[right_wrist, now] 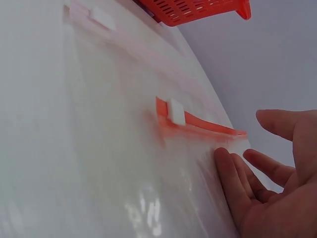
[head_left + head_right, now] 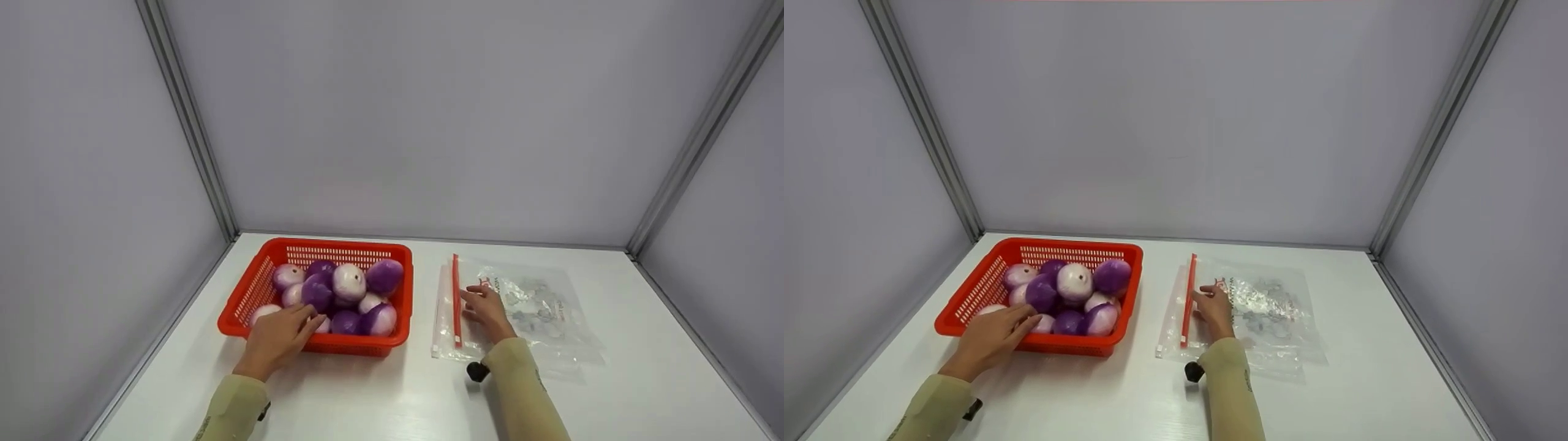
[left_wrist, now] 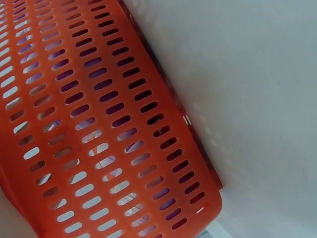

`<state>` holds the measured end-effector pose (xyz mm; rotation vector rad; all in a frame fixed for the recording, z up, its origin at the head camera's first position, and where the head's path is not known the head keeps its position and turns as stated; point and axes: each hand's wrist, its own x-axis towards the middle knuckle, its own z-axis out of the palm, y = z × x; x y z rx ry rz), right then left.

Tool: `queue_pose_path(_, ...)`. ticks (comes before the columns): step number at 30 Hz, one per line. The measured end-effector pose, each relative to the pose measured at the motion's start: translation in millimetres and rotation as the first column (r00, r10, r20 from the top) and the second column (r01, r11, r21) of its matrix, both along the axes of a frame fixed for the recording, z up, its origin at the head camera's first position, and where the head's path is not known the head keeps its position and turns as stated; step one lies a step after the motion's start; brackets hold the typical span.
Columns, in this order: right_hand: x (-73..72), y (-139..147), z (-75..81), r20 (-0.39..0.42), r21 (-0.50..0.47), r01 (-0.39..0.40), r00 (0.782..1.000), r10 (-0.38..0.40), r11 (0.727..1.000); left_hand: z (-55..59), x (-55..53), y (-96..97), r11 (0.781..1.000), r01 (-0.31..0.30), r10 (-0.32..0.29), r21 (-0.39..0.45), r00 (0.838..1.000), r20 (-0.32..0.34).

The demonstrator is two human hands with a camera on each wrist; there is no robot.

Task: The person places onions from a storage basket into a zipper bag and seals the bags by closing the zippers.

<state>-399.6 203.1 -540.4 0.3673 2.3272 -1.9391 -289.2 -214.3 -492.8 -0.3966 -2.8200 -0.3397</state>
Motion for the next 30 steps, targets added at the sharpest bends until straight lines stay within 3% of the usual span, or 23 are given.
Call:
queue_pose_path(6,3.5,-7,-0.8,-0.025,0.072,0.036,0.999,-0.034,0.997,0.5,0.0,0.3,1.0,-0.022,0.022,-0.001,0.999,0.022)
queue_pose_path(17,0.7,-12,-7.2,-0.071,0.108,0.13,0.99,-0.123,0.986,-0.4,-2.4,2.3,0.999,-0.035,0.035,-0.005,0.999,0.009)
queue_pose_path(30,-1.4,-8,-11.2,-0.081,-0.08,0.131,0.987,-0.137,0.988,-0.6,-4.3,1.1,1.0,-0.016,0.015,-0.009,1.0,-0.006)
